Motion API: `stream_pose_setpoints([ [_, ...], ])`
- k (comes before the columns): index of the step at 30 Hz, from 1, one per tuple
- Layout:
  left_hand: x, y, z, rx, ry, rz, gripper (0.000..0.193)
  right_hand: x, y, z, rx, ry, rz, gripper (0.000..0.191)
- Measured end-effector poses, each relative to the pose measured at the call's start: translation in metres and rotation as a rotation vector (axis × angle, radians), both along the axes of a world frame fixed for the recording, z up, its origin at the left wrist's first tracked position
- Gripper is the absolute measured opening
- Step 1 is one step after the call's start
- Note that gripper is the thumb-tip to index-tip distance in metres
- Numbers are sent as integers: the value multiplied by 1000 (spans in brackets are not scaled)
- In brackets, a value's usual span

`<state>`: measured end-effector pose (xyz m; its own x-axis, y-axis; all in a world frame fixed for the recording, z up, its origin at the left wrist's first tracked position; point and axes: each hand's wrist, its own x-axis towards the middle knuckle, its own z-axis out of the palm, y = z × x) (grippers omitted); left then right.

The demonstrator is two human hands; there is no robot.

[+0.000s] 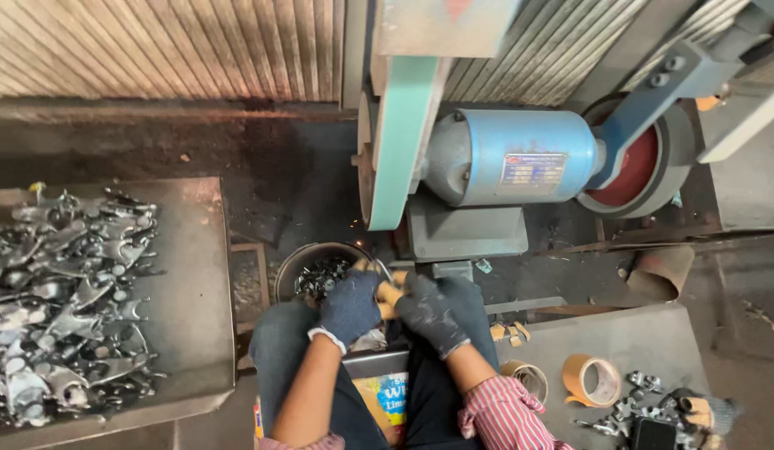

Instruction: The person sits at a belt grinder and grinds small metal castings one at a time, holding each piece against the moving abrasive belt with both gloved hands until sparks fly, then drops the finished piece into a bucket and takes the next casting from a tray of unground parts.

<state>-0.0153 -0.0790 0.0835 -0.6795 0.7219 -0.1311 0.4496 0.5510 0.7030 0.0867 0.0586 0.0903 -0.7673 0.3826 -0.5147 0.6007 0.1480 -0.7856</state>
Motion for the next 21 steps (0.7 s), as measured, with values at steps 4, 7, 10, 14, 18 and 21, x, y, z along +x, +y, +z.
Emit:
stream_pose_setpoints([
  [4, 14, -3, 7, -24, 73, 18, 52, 4, 0, 12, -159, 247, -48, 48],
  [7, 4, 9, -5, 354, -287, -27, 61, 6, 26, 17, -44, 475, 203, 76],
  [10, -16, 27, -34, 733, -786, -18, 55, -7, 34, -3, -623, 450, 59, 61],
  [14, -36, 40, -75, 906, -1623, 367, 37, -47, 20, -57, -724, 516, -90, 46],
  [18, -38, 39, -98, 789, -1183, 223, 34, -54, 15, -79, -614, 447, -208, 35],
  [21, -34, 38, -104, 649, -1086, 202, 32, -37, 17, -69, -614, 529, -148, 40],
])
